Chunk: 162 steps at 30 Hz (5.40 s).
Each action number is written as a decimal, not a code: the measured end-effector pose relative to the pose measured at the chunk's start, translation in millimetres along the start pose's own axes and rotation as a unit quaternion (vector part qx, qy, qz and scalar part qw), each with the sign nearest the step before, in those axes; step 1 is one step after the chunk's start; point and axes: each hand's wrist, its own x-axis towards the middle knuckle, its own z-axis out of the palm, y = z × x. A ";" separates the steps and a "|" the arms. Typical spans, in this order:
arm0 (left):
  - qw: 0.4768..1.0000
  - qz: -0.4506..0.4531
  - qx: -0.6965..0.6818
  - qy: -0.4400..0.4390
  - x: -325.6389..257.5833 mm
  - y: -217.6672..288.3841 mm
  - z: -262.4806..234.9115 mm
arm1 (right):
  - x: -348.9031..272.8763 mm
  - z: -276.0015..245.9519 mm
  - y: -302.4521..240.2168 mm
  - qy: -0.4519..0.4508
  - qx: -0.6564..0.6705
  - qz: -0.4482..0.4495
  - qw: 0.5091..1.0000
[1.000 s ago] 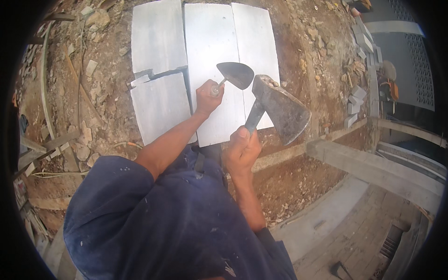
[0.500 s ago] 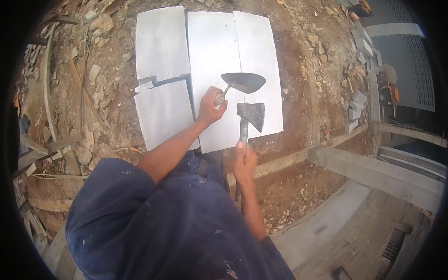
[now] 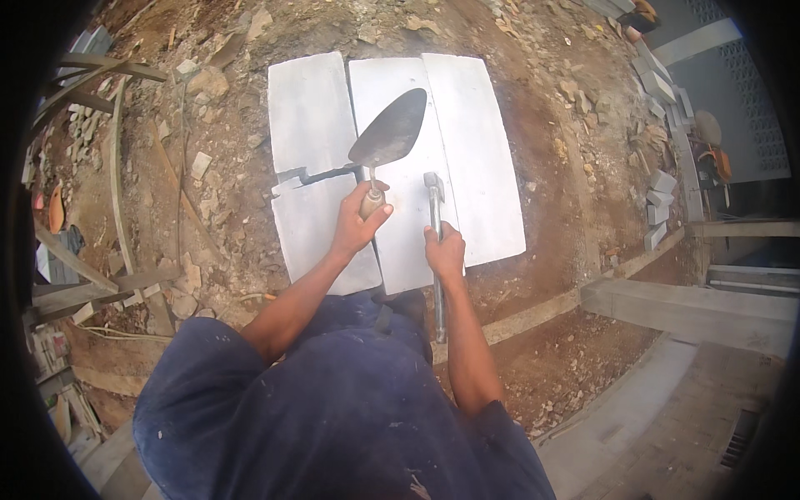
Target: The person retrieves a trowel and a hammer, then uses them to score and break white ceramic tiles on the ground. After cutting the tiles, the person picks up a red bucket and pours water into a white bucket.
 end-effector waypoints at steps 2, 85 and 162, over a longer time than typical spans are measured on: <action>0.999 0.008 -0.032 0.004 -3.1 3.9 -4.6 | 16.5 7.7 -7.6 0.008 -0.071 -0.050 0.996; 0.743 -0.443 -0.221 0.451 -414.3 -285.3 109.4 | -6.5 -32.2 -0.5 -0.344 0.280 -0.105 0.890; 0.976 0.079 0.176 -0.104 -8.7 8.2 37.6 | -16.8 31.7 8.4 0.000 0.132 -0.152 0.980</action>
